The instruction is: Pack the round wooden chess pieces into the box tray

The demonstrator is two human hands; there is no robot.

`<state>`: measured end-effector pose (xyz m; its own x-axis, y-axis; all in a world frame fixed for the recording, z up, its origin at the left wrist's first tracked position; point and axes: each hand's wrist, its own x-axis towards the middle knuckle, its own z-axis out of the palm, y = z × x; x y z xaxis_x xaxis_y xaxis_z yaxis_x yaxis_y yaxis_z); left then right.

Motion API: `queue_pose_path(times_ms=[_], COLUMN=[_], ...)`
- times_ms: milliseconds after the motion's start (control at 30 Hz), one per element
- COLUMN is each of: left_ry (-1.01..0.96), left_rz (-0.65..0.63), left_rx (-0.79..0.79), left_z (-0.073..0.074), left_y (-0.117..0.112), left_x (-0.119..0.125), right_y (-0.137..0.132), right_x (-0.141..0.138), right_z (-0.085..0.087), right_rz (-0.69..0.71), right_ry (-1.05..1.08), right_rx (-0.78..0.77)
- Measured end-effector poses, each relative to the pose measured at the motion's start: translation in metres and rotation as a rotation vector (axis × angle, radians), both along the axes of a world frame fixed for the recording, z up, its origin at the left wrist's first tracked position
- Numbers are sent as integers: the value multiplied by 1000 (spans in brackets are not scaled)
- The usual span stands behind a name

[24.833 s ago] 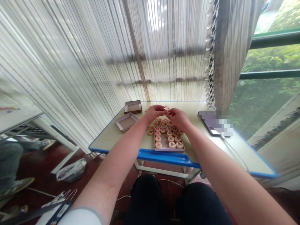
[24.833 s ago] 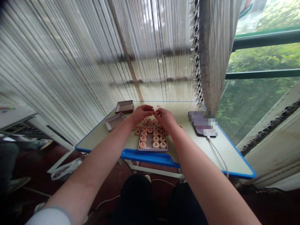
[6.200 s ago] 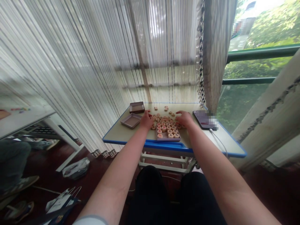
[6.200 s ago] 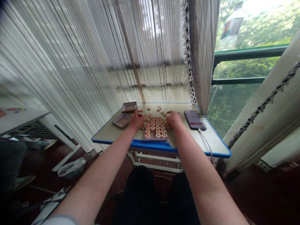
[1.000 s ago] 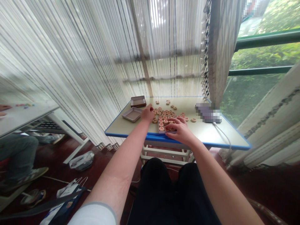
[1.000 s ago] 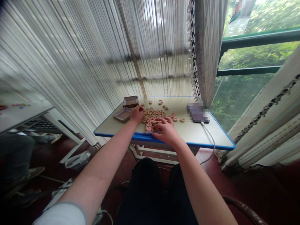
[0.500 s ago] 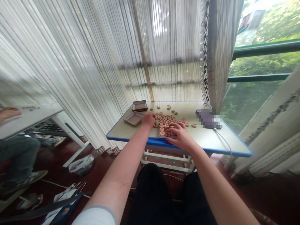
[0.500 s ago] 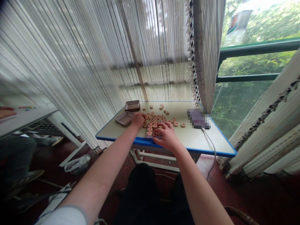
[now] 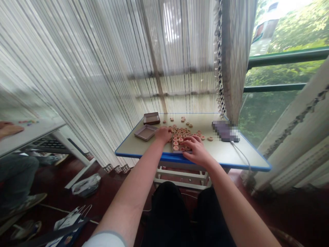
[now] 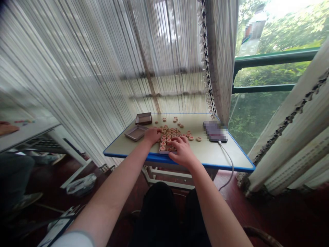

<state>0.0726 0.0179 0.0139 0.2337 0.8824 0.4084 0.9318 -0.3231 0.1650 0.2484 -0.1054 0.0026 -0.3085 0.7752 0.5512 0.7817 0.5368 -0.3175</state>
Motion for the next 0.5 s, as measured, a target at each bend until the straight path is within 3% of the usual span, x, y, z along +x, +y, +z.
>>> queue_pose_path(times_ms=[233,500], left_ry=[-16,-32], left_rz=[122,81], left_rx=[11,-48], left_z=[3,2], left_y=[-3,-1], left_x=[-3,-4], right_y=[-3,-4], right_x=[0,-2], right_z=[1,4], right_rz=[-14,-7], right_ry=[15,-31], right_rx=[-8,-9])
